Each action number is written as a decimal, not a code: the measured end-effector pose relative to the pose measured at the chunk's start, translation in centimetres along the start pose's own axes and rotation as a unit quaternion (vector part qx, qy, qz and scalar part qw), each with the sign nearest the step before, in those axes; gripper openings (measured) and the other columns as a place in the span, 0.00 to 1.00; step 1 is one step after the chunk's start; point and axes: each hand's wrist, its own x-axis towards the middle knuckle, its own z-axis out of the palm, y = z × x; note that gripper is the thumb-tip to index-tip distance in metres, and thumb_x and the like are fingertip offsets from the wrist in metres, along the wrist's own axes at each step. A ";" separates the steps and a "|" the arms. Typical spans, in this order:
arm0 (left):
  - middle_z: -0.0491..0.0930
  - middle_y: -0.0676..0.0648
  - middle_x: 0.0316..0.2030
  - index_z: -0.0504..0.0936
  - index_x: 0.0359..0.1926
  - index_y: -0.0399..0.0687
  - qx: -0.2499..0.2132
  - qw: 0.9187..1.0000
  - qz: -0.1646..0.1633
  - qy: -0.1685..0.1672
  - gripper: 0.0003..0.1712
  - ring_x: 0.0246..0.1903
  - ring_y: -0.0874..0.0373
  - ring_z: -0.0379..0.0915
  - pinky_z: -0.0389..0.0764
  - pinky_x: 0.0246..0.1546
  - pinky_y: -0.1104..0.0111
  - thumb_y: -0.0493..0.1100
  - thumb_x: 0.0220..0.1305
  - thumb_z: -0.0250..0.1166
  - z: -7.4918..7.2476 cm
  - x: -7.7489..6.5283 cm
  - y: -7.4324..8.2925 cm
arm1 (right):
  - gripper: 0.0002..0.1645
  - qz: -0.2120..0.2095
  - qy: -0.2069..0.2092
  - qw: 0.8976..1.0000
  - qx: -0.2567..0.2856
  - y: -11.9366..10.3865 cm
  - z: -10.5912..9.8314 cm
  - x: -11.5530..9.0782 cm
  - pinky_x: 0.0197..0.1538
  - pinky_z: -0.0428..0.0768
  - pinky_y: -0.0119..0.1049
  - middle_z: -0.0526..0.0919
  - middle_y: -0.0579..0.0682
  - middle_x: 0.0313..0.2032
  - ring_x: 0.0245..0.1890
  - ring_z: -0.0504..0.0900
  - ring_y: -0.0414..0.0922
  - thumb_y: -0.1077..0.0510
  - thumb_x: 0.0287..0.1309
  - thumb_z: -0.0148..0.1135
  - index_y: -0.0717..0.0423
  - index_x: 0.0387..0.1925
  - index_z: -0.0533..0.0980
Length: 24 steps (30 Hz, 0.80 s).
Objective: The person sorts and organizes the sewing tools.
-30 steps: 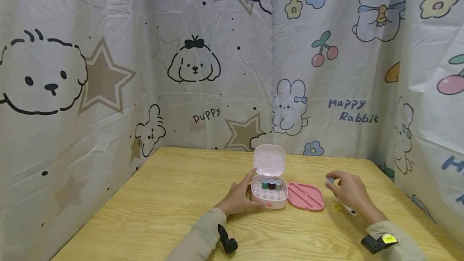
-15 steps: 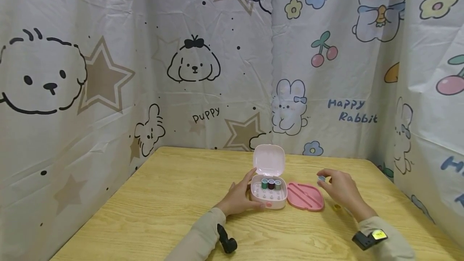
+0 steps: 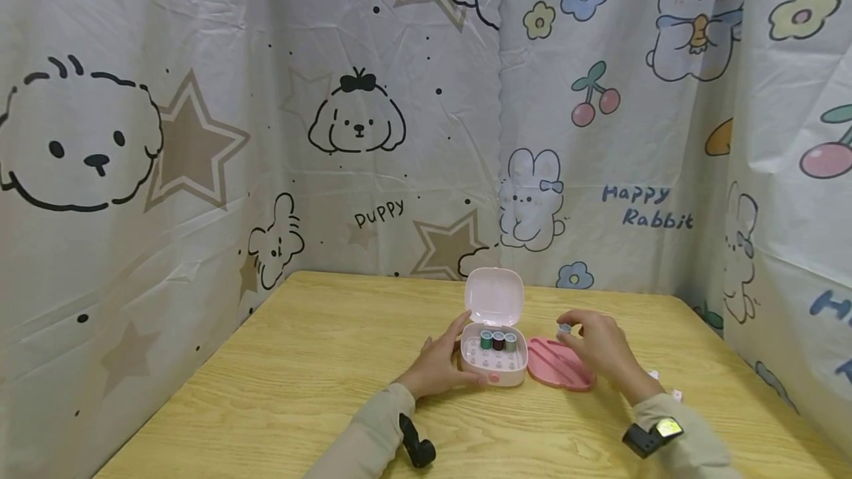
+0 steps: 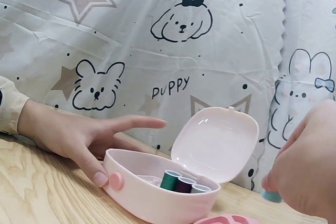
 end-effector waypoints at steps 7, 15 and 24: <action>0.66 0.49 0.75 0.45 0.84 0.67 0.002 1.000 0.001 0.000 0.71 0.74 0.48 0.59 0.38 0.71 0.33 0.65 0.48 0.82 0.0 -0.1 -0.1 | 0.14 -0.001 -0.014 1.000 0.001 -1.1 1.5 0.7 0.44 0.83 0.53 0.88 0.55 0.43 0.41 0.83 0.55 0.60 0.59 0.76 0.60 0.46 0.86; 0.65 0.49 0.75 0.45 0.84 0.66 0.000 1.000 -0.002 -0.005 0.71 0.73 0.48 0.60 0.38 0.71 0.33 0.65 0.49 0.82 -0.1 -0.2 0.1 | 0.12 -0.013 -0.016 1.000 0.010 -2.5 3.1 1.3 0.47 0.83 0.54 0.88 0.53 0.44 0.43 0.84 0.55 0.61 0.60 0.75 0.57 0.46 0.86; 0.65 0.49 0.75 0.44 0.84 0.67 0.003 1.000 -0.003 -0.009 0.70 0.73 0.49 0.61 0.38 0.71 0.32 0.65 0.51 0.81 -0.1 -0.2 0.1 | 0.13 -0.033 -0.023 0.999 0.026 -4.1 4.6 2.1 0.46 0.82 0.52 0.89 0.51 0.44 0.41 0.84 0.53 0.60 0.58 0.77 0.57 0.45 0.87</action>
